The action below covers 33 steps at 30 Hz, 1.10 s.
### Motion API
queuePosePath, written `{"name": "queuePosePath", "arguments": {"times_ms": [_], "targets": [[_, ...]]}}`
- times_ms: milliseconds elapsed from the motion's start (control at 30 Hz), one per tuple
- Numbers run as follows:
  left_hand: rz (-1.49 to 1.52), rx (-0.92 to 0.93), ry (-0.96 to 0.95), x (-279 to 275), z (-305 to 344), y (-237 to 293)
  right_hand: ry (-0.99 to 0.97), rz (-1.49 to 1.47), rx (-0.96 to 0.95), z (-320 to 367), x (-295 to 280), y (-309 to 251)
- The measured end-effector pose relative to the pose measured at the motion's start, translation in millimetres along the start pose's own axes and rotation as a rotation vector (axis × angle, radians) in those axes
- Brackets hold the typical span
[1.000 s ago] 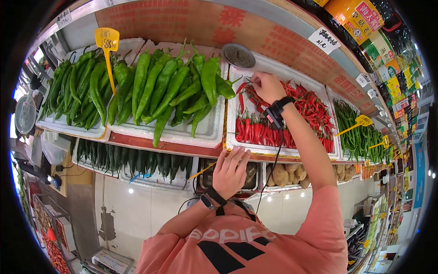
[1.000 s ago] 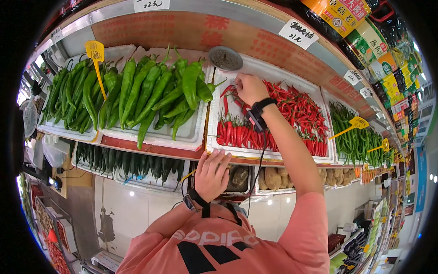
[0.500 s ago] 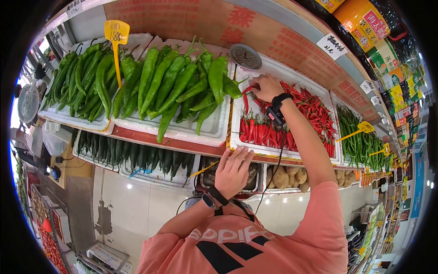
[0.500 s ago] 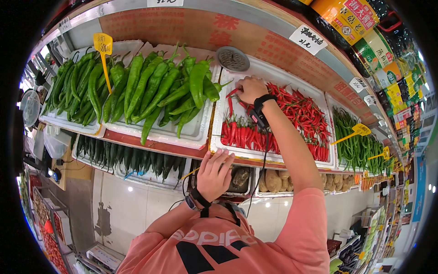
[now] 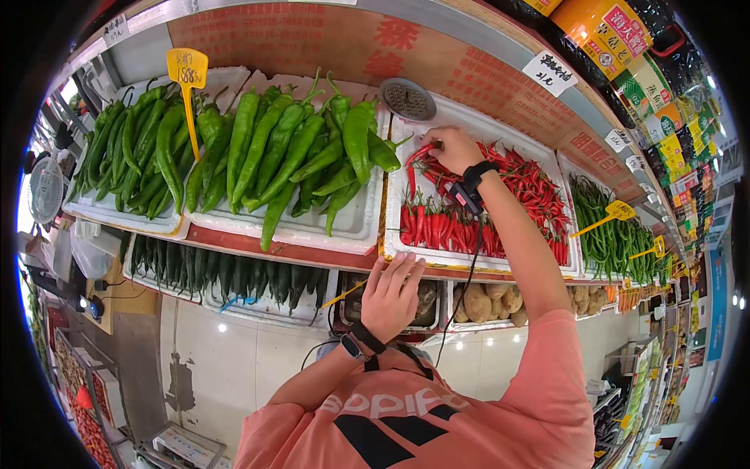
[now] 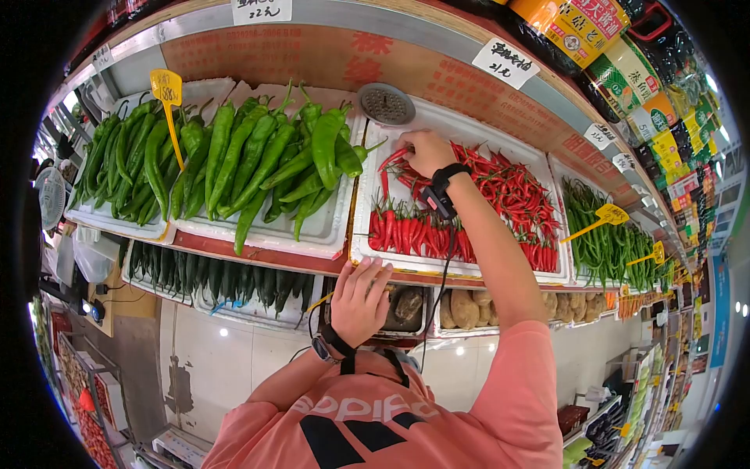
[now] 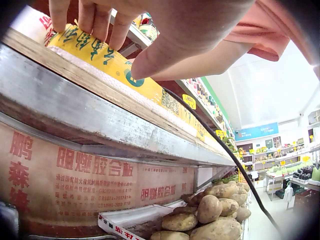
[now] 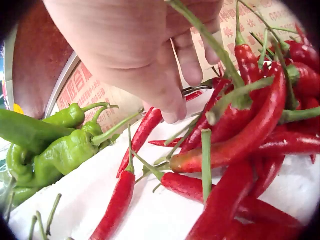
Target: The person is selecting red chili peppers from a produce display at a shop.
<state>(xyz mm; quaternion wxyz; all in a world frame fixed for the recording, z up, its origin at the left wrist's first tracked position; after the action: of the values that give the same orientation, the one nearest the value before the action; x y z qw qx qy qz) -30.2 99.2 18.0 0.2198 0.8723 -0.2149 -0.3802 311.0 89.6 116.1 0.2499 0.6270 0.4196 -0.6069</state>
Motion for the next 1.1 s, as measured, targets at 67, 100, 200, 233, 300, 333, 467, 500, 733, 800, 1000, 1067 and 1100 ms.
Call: {"name": "queuePosePath", "arguments": {"times_ms": [67, 100, 200, 233, 300, 333, 467, 500, 733, 800, 1000, 1067, 1100], "targets": [[-0.005, 0.000, -0.004, 0.0, -0.2, -0.1, 0.066, 0.018, -0.028, 1.7, -4.8, -1.6], [-0.009, 0.001, -0.001, 0.8, 0.1, -0.4, 0.073, -0.022, -0.030, 1.9, -7.3, -1.2], [-0.019, 0.004, 0.002, 2.9, 1.5, -1.2, 0.143, -0.104, -0.040, 1.7, -12.5, 1.4], [-0.021, 0.005, 0.003, 2.2, 1.0, -1.0, 0.200, -0.105, -0.047, 1.9, -14.2, 1.3], [-0.024, 0.005, 0.003, 2.0, 0.6, -0.5, 0.279, -0.130, -0.033, 3.1, -16.7, 2.2], [-0.026, 0.006, 0.004, 2.1, 0.6, -0.4, 0.301, -0.155, -0.013, 3.8, -17.9, 2.1], [-0.018, 0.003, 0.000, 3.3, 1.6, -1.5, 0.101, -0.286, -0.104, 8.1, -22.0, -5.3], [-0.020, 0.003, 0.000, 3.1, 1.5, -1.5, 0.039, -0.285, -0.137, 10.7, -20.9, -9.7], [-0.035, 0.004, -0.012, 1.9, 1.1, -0.5, -0.325, -0.536, -0.158, 22.5, -7.3, -25.4], [-0.041, 0.009, -0.012, 1.5, -0.6, -0.2, -0.227, -0.535, -0.177, 24.7, -14.5, -13.7], [-0.058, 0.002, -0.001, 1.9, -0.4, 1.5, -0.033, -0.456, -0.052, 79.6, -88.2, -1.0], [-0.053, -0.013, -0.006, 1.3, -1.0, 3.1, 0.014, -0.401, -0.040, 112.0, -107.7, 11.6], [-0.049, -0.018, -0.009, 1.5, -1.6, 4.0, 0.004, -0.396, 0.015, 129.6, -115.6, 21.3]]}}
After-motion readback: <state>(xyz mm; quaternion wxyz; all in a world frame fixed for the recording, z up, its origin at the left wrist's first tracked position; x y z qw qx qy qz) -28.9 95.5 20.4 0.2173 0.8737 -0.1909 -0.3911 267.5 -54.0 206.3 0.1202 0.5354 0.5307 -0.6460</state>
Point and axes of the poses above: each hand's wrist, its own z-axis away from the middle knuckle, its own x-axis out of the palm, y = z × x, the point moved 2 cm from there along -z, towards the middle knuckle, and after that the axes turned 8 degrees about z, right-handed, at the moved point
